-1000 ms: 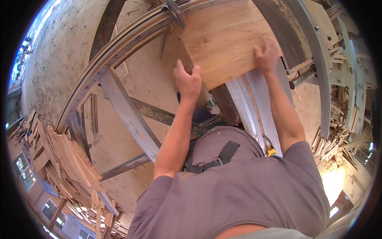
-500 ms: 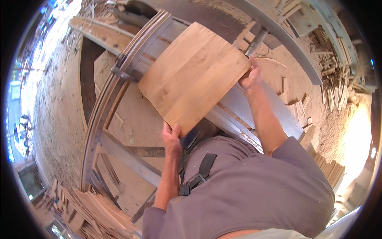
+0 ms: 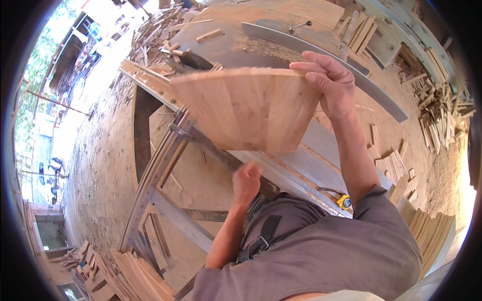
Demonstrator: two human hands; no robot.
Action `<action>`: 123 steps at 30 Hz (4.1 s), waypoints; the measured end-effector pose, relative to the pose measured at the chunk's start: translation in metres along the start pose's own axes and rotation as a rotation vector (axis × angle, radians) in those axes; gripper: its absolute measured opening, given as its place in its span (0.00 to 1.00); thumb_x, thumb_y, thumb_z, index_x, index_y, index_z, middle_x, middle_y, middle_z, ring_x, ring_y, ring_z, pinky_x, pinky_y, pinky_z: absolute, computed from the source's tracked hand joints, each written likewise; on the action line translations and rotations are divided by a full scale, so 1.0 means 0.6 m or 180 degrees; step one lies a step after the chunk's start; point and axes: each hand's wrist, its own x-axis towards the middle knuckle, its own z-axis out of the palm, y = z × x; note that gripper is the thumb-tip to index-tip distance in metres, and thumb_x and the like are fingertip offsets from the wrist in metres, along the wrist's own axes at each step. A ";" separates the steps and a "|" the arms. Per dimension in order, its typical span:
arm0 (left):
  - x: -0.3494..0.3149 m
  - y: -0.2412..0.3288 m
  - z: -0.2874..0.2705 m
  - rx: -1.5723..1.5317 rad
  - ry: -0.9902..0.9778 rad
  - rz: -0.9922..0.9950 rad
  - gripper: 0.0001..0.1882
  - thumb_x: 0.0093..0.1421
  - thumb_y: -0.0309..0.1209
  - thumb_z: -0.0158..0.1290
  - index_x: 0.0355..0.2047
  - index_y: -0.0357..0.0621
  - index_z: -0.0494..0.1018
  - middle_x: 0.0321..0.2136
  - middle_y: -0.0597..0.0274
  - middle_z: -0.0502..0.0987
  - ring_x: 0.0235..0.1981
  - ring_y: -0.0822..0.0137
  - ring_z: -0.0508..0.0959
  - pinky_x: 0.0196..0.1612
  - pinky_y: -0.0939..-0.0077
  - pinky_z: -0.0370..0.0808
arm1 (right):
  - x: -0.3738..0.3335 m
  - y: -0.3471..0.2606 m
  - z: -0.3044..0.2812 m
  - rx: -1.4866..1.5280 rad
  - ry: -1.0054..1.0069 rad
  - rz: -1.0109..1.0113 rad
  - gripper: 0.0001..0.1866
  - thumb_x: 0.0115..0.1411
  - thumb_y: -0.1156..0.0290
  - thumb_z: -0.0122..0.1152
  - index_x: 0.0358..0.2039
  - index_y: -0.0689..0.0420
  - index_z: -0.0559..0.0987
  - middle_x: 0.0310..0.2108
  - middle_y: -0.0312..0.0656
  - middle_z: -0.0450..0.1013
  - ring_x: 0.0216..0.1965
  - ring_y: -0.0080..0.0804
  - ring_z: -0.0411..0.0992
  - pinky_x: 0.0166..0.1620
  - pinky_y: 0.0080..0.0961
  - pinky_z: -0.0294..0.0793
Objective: The person picks up wood slabs one at a time, places them against a fence on a workbench to measure them with a tape measure, and затем stacks them into a pile.
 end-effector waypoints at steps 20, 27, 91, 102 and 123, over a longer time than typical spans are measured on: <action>0.037 0.317 -0.214 0.2126 0.1897 0.2047 0.27 0.50 0.39 0.69 0.46 0.36 0.78 0.39 0.59 0.79 0.47 0.56 0.74 0.63 0.53 0.60 | -0.048 -0.003 0.043 -0.0328 -0.0714 -0.0252 0.24 0.65 0.68 0.65 0.59 0.62 0.74 0.44 0.46 0.83 0.46 0.26 0.78 0.52 0.22 0.74; 0.033 0.352 -0.214 0.2631 0.1755 0.2064 0.26 0.49 0.41 0.70 0.42 0.36 0.77 0.38 0.51 0.81 0.46 0.52 0.78 0.63 0.56 0.63 | -0.060 -0.007 0.058 -0.0326 -0.0425 -0.0182 0.20 0.66 0.68 0.64 0.56 0.62 0.76 0.42 0.46 0.83 0.46 0.27 0.78 0.54 0.26 0.74; -0.130 -0.079 -0.029 0.1894 0.1861 0.1307 0.10 0.60 0.32 0.56 0.42 0.47 0.79 0.59 0.56 0.76 0.67 0.48 0.67 0.74 0.48 0.42 | -0.390 0.189 0.040 -0.2804 -0.2623 -0.0787 0.24 0.55 0.76 0.60 0.54 0.57 0.79 0.57 0.45 0.76 0.62 0.43 0.72 0.65 0.42 0.67; -0.076 0.085 -0.142 0.1400 0.2027 0.2184 0.07 0.53 0.23 0.60 0.33 0.36 0.77 0.38 0.48 0.84 0.40 0.50 0.85 0.45 0.63 0.82 | -0.190 0.063 0.087 -0.2477 -0.1819 -0.1487 0.22 0.54 0.74 0.66 0.52 0.58 0.79 0.58 0.51 0.74 0.63 0.47 0.69 0.66 0.39 0.66; 0.223 -0.042 -0.025 -0.3698 0.1988 -0.1588 0.15 0.66 0.30 0.57 0.44 0.27 0.74 0.40 0.51 0.79 0.38 0.60 0.80 0.43 0.59 0.81 | -0.246 0.380 -0.058 0.0759 0.1548 0.2972 0.18 0.64 0.78 0.60 0.53 0.63 0.71 0.46 0.45 0.76 0.46 0.40 0.77 0.50 0.41 0.81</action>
